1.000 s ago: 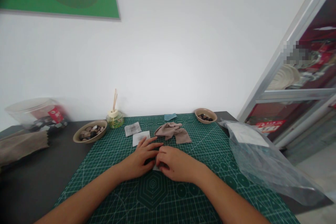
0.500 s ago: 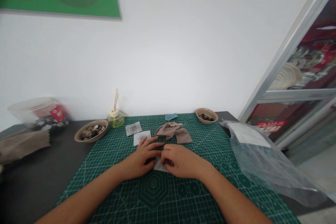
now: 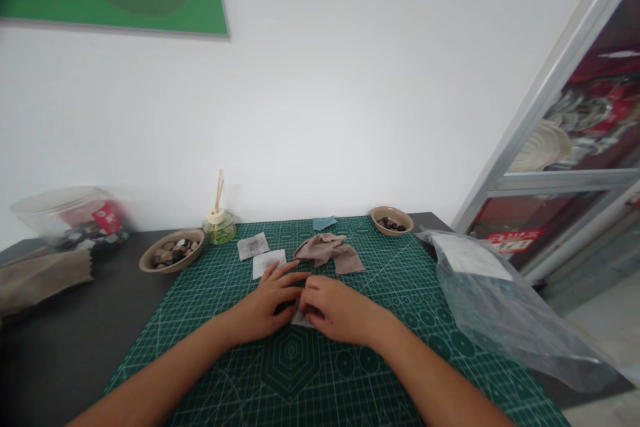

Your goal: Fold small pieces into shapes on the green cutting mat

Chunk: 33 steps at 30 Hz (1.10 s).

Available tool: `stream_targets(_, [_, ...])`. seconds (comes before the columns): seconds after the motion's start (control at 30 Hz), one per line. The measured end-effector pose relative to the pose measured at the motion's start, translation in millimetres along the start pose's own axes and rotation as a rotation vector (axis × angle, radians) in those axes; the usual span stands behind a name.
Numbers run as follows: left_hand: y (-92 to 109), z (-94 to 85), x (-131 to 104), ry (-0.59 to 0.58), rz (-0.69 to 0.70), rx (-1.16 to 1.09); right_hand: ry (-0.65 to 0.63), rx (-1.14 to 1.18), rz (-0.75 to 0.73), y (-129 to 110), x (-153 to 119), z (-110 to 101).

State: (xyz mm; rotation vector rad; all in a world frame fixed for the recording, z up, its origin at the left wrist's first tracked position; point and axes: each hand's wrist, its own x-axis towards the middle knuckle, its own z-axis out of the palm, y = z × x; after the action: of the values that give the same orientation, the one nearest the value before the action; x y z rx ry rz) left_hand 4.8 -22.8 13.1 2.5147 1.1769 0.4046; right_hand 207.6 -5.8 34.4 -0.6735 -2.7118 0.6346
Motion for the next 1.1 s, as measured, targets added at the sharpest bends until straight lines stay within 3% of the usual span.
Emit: stream_targets(1.1, [1.9,-1.6,0.4,-0.006,-0.012,-0.003,-0.010,-0.016,0.009,3.9,-3.3,-5.4])
